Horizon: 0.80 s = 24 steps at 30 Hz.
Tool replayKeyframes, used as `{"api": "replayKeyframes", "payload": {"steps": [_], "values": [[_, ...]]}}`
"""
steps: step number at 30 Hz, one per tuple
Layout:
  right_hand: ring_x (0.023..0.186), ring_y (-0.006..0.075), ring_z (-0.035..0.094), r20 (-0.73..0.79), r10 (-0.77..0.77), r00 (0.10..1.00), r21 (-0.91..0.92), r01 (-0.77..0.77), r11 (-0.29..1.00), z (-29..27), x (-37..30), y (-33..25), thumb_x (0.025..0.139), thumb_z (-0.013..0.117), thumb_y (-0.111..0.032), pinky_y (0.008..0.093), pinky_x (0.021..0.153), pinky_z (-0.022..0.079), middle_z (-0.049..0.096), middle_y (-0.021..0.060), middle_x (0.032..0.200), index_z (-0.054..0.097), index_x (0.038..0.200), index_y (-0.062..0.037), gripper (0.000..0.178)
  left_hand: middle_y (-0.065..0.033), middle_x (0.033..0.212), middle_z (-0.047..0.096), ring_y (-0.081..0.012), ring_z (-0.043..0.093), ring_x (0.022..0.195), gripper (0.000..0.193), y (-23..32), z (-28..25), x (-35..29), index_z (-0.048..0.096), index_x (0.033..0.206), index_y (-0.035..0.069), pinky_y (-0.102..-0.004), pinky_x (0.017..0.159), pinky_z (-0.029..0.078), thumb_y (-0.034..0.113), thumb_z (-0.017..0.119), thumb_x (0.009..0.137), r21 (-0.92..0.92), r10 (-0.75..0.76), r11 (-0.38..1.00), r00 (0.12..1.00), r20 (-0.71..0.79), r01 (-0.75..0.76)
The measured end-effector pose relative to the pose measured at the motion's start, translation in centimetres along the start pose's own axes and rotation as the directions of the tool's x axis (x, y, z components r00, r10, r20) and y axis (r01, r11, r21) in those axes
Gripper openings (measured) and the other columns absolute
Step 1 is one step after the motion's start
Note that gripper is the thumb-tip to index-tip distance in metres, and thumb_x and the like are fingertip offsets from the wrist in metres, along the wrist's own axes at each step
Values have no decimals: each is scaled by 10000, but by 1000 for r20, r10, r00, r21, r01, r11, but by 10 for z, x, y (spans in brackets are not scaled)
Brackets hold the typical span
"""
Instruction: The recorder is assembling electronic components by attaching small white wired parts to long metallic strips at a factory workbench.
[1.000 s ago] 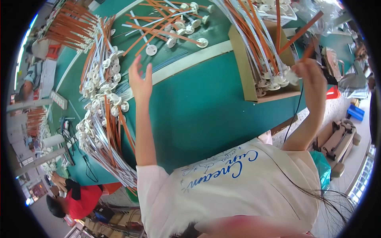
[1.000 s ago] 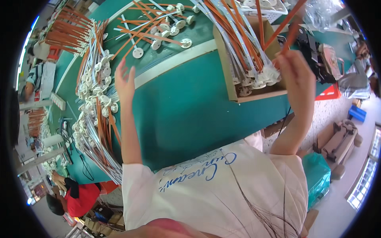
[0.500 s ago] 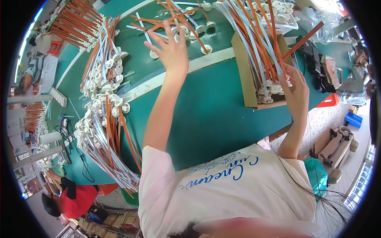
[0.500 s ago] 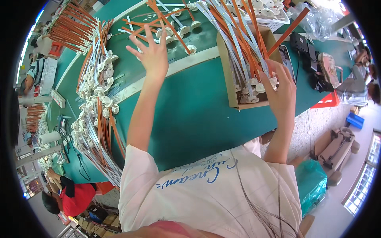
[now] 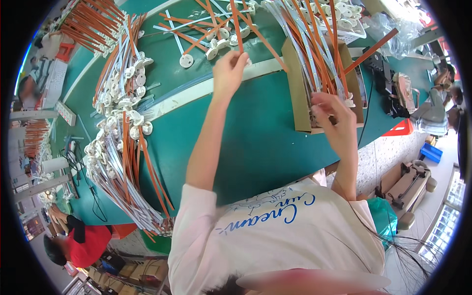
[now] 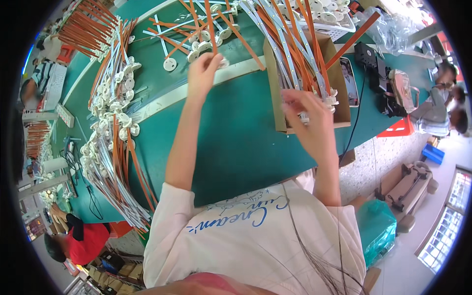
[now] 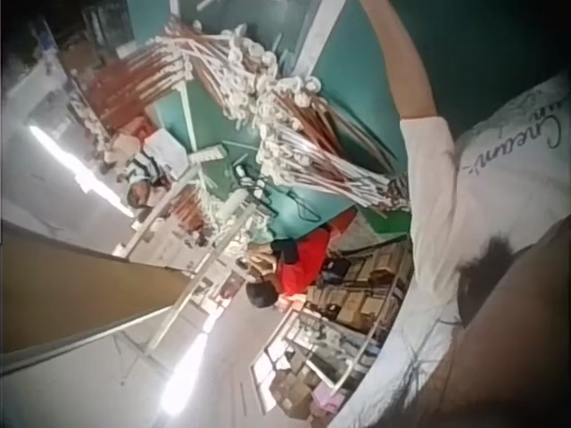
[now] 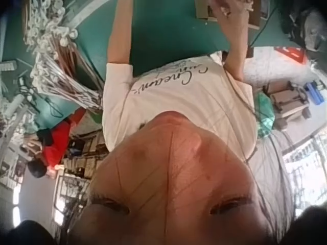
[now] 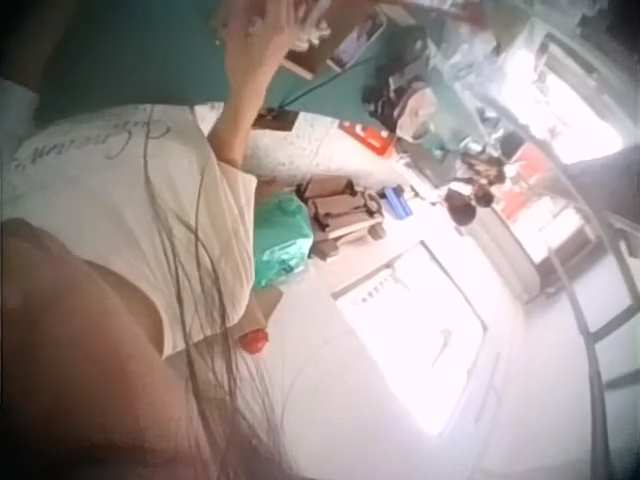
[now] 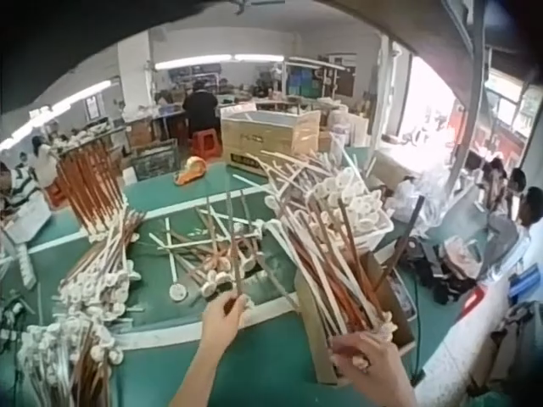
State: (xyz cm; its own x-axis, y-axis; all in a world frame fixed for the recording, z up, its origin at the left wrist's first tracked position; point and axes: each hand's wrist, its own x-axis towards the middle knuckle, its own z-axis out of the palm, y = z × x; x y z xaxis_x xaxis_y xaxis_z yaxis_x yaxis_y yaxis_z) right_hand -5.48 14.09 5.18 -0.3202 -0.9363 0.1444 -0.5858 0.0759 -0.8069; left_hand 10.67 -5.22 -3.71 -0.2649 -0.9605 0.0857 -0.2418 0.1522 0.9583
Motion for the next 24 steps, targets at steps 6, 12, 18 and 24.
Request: {"api": "replayKeyframes", "payload": {"steps": [6, 12, 18, 24], "values": [[651, 65, 561, 459, 163, 873, 119, -242, 963, 58, 19, -26, 867, 605, -121, 210, 538, 444, 603, 45, 825, 604, 1046, 8, 221, -75, 690, 578, -168, 535, 559, 109, 43, -38, -111, 600, 840, 8, -274, 535, 409, 109, 634, 819, -41, 225, 974, 962, 156, -222], [576, 87, 572, 571, 24, 821, 135, -122, 983, 97, 19, -23, 884, 591, -157, 214, 518, 448, 634, 65, 722, 604, 1003, 27, 219, -82, 892, 565, -242, 548, 801, 243, 7, -39, -139, 569, 935, 22, -326, 683, 447, 109, 686, 741, 175, 220, 955, 967, 132, -241], [763, 108, 613, 515, 69, 855, 224, -211, 952, 99, 14, -5, 894, 561, -76, 223, 662, 491, 655, 86, 873, 599, 1011, 56, 180, -70, 981, 522, -258, 509, 899, 282, -39, -41, -141, 561, 941, 84, -372, 760, 420, 148, 711, 711, 279, 310, 889, 927, 212, -362], [828, 93, 587, 497, 80, 864, 118, -159, 980, 97, 6, 4, 886, 581, -64, 204, 713, 475, 642, 82, 934, 595, 1002, 41, 157, -52, 997, 529, -245, 518, 920, 288, -42, -34, -144, 546, 943, 116, -359, 768, 406, 121, 703, 701, 361, 298, 869, 940, 166, -339]]}}
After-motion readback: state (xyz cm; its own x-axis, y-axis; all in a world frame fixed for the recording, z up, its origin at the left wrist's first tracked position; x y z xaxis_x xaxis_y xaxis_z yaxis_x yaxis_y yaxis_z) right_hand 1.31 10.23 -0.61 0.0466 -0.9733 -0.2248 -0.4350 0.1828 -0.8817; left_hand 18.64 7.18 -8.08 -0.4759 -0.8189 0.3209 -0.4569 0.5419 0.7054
